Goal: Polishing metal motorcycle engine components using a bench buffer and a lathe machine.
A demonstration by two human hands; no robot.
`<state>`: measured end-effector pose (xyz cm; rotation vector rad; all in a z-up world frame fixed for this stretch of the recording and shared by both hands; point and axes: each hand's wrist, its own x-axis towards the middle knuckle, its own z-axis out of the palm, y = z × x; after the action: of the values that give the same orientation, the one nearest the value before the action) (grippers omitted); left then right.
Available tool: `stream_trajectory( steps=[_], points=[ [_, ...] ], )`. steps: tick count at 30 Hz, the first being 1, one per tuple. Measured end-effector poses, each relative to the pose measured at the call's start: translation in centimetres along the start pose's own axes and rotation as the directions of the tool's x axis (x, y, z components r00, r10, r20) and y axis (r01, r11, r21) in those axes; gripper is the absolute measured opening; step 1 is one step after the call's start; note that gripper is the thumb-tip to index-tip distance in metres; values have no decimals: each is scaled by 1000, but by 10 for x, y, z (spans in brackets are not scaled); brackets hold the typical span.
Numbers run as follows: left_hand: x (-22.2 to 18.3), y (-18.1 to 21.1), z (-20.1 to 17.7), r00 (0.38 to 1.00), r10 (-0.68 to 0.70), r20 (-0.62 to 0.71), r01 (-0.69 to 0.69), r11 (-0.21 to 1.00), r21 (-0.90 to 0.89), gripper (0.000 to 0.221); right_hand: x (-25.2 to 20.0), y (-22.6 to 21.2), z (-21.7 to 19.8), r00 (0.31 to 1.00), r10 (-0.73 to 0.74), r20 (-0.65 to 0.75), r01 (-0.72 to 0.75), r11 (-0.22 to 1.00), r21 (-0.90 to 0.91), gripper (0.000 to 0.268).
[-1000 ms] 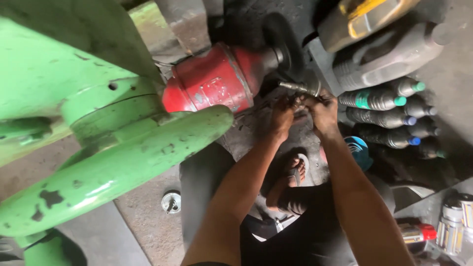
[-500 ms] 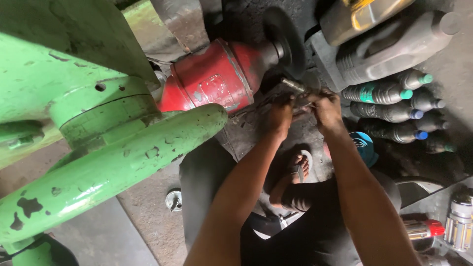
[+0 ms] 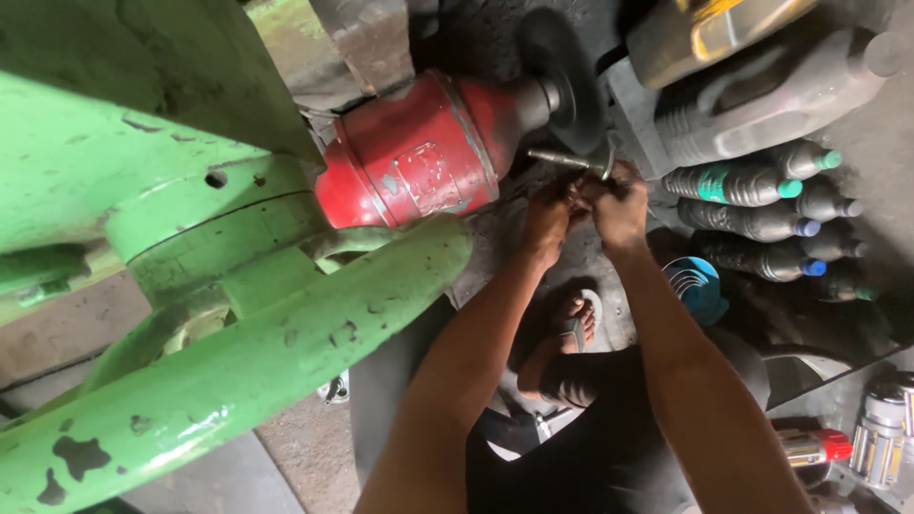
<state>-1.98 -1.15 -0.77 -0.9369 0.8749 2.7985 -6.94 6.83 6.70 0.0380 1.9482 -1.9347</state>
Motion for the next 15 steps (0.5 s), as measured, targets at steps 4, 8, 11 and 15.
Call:
stream_trajectory(
  steps=[4,8,11,15],
  points=[
    [1,9,-11,997,-31,-75,36,997,63,13,3,-1,17,998,58,-24,-56,997,49,20],
    [11,-11,-19,999,39,-30,-39,999,10,18,4,-5,18,992,117,-46,-118,992,-33,19],
    [7,-9,-13,999,52,-11,-51,997,58,19,5,-9,9,990,135,-44,-135,991,-4,17],
    [1,5,0,994,-89,59,82,991,109,26,-3,-27,-9,995,97,-19,-97,995,-23,20]
  ],
)
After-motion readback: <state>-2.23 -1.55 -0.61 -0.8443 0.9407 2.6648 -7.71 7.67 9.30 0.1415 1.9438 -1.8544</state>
